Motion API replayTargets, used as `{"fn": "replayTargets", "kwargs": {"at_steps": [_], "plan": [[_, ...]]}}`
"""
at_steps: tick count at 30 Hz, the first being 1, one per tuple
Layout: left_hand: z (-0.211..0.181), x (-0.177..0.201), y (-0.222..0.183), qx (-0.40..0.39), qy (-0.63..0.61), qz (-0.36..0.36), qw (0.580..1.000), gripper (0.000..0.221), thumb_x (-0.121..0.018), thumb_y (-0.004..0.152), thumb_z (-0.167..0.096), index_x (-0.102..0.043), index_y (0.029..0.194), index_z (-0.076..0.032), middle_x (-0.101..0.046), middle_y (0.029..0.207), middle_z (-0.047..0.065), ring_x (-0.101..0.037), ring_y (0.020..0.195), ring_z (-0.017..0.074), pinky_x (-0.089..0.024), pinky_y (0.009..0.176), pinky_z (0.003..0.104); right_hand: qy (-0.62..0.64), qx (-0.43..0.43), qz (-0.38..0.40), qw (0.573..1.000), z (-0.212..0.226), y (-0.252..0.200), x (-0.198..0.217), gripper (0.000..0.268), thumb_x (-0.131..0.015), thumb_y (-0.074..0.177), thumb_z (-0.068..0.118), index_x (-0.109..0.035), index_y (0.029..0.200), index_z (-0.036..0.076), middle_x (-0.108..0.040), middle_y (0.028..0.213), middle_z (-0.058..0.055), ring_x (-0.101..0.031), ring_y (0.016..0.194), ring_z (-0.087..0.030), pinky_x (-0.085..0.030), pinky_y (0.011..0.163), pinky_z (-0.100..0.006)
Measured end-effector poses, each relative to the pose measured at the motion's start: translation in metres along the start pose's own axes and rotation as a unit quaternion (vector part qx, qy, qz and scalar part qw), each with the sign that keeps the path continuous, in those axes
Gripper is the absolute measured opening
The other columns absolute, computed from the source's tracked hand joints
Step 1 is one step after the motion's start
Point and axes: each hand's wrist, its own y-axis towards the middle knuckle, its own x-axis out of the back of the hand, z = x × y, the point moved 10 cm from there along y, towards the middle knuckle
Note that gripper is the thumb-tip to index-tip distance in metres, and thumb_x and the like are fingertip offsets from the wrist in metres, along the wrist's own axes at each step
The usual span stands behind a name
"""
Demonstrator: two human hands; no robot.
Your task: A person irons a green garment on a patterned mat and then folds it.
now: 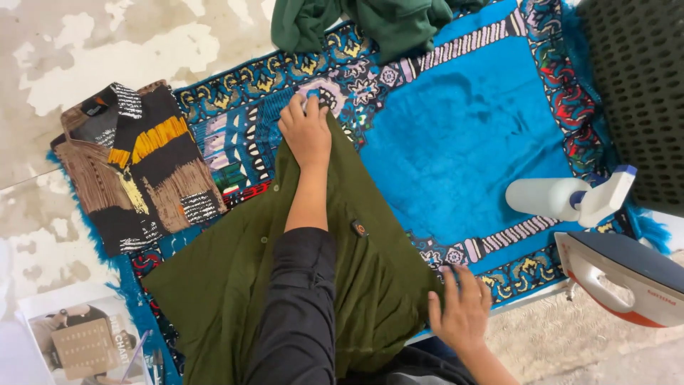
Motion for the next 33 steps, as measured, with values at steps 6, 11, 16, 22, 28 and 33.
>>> {"fn": "replayTargets", "kwargs": {"at_steps": [6,11,16,22,28,33], "plan": [[-0.002,0.01,0.0,-0.007,0.045,-0.058,0.997,0.033,-0.083,0.092,-0.033,-0.053,0.092,-0.017,-0.046,0.098,0.004,-0.042,0.085,0.027,-0.041,0.07,0.041,0.031,0.183,0.186,0.965,0.023,-0.035,-0.084,0.069,-0.034,0.103,0.056,-0.036,0.159,0.015,-0.033,0.167,-0.006,-0.027,0.156,-0.027,-0.02,0.126,-0.055],[0.003,-0.003,-0.003,0.019,0.064,-0.043,0.997,0.017,-0.071,0.097,-0.035,-0.061,0.091,-0.023,-0.048,0.094,0.003,-0.044,0.083,0.028,-0.038,0.07,0.042,0.036,0.159,0.182,0.97,-0.008,-0.066,-0.078,0.068,-0.036,0.102,0.056,-0.04,0.157,0.017,-0.036,0.166,-0.005,-0.03,0.155,-0.028,-0.021,0.127,-0.052],[0.014,-0.02,0.01,0.043,0.042,0.038,0.997,0.018,-0.074,0.093,-0.032,-0.07,0.081,-0.02,-0.056,0.091,0.004,-0.049,0.087,0.033,-0.04,0.074,0.047,0.036,0.169,0.166,0.971,-0.008,-0.066,-0.076,0.069,-0.032,0.103,0.056,-0.036,0.16,0.016,-0.032,0.168,-0.005,-0.024,0.158,-0.027,-0.018,0.128,-0.05],[-0.066,0.123,-0.055,-0.014,-0.062,0.028,0.998,0.04,-0.042,0.11,-0.035,-0.068,0.136,-0.019,-0.041,0.16,0.007,-0.045,0.142,0.0357,-0.023,0.123,0.061,0.054,0.174,0.123,0.976,-0.004,-0.06,-0.059,0.067,-0.032,0.104,0.054,-0.039,0.158,0.015,-0.034,0.167,-0.005,-0.027,0.157,-0.027,-0.02,0.127,-0.05],[-0.126,0.177,-0.224,-0.052,-0.181,0.165,0.968,0.049,-0.036,0.109,-0.033,-0.057,0.145,-0.008,-0.044,0.159,0.015,-0.038,0.149,0.0329,-0.019,0.124,0.059,0.071,0.221,0.092,0.968,-0.01,-0.07,-0.04,0.068,-0.033,0.105,0.052,-0.033,0.16,0.012,-0.028,0.169,-0.009,-0.021,0.159,-0.029,-0.017,0.129,-0.051],[-0.158,0.165,-0.324,-0.12,-0.167,0.286,0.936,0.059,-0.033,0.11,-0.045,-0.038,0.159,-0.012,-0.029,0.166,0.013,-0.026,0.153,0.0316,-0.015,0.124,0.055,0.224,0.118,0.059,0.966,-0.055,-0.059,-0.002,0.051,-0.055,0.101,0.026,-0.052,0.147,0.004,-0.047,0.158,-0.018,-0.036,0.153,-0.041,-0.036,0.121,-0.054]]}}
